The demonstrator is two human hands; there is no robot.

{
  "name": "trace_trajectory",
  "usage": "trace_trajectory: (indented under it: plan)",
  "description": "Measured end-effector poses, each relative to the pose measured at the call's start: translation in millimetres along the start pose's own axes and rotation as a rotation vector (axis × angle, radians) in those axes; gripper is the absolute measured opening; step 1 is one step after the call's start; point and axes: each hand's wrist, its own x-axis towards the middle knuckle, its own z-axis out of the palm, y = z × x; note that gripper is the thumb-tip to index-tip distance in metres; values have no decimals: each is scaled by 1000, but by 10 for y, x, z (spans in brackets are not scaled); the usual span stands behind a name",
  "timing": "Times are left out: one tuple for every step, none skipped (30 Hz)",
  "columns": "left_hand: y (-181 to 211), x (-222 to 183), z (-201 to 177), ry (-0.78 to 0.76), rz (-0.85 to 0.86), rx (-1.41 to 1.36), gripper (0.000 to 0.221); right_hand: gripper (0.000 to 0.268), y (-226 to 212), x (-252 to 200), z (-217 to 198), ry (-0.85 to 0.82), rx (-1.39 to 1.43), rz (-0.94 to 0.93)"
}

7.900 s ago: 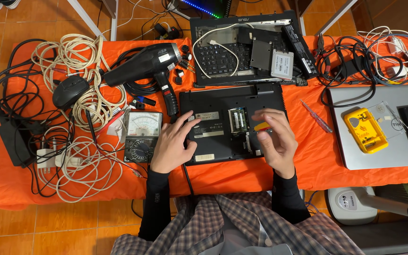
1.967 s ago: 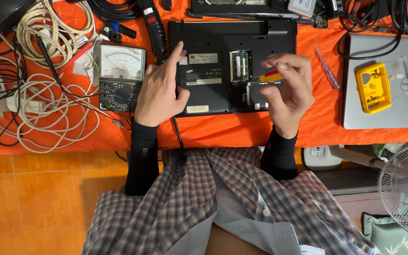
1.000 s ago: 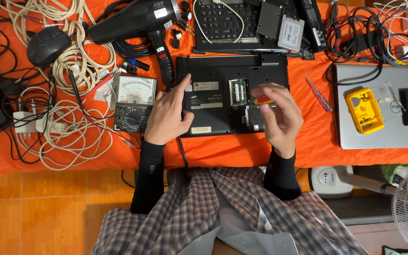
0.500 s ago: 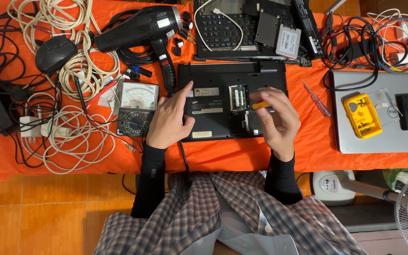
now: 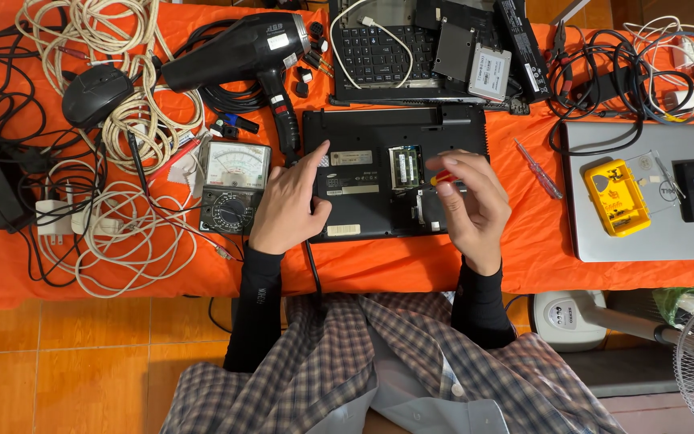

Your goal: The recorder is disassembling a Samsung laptop using a screwdriver to inspect or repair internal components.

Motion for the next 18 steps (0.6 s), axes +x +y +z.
trace_trajectory:
  plan:
    - [2,-1,-2,0,-1,0,85,29,-25,10,13,0,1,1]
    - [3,-1,-3,-1,-2,3,85,30,-50,21,25,-9,23,-4]
    - [5,-3,-3,-2,-3,6,85,32,-75,30,37,-17,46,-7]
    - [4,-4,-2,-3,-4,6,85,32,-59,24,39,-17,47,-6]
    - [3,-4,1,-5,-4,4,85,32,-43,17,41,-15,26,-31]
    - [1,-5,3,-6,-3,3,84,32,-28,9,44,-13,6,-55]
    - [-2,-6,6,-6,-4,3,84,32,-11,5,39,-13,6,-55]
    - [-6,-7,9,2,5,7,84,30,4,0,34,-9,8,-73]
    - [-8,-11,13,10,13,10,85,29,19,-7,29,-5,10,-89]
    - [-8,-12,12,10,11,10,85,29,19,-7,25,-5,11,-89]
    - [-9,-9,11,8,9,7,84,28,18,-8,20,-6,14,-77]
    - [-8,-7,10,5,7,4,84,27,18,-8,13,-6,18,-65]
    - [-7,-8,9,4,7,4,84,27,7,-4,9,-6,18,-64]
    - [-6,-10,8,0,4,3,83,27,-4,0,5,-13,7,-67]
    - [-6,-9,5,-3,1,3,83,28,-13,8,1,-21,-4,-71]
    - [-4,-9,5,-4,1,3,83,28,-26,10,4,-21,-4,-71]
    - [-4,-8,5,0,4,4,83,29,-38,15,7,-24,-9,-75]
    - [-3,-7,4,3,6,6,83,31,-50,19,11,-26,-15,-78]
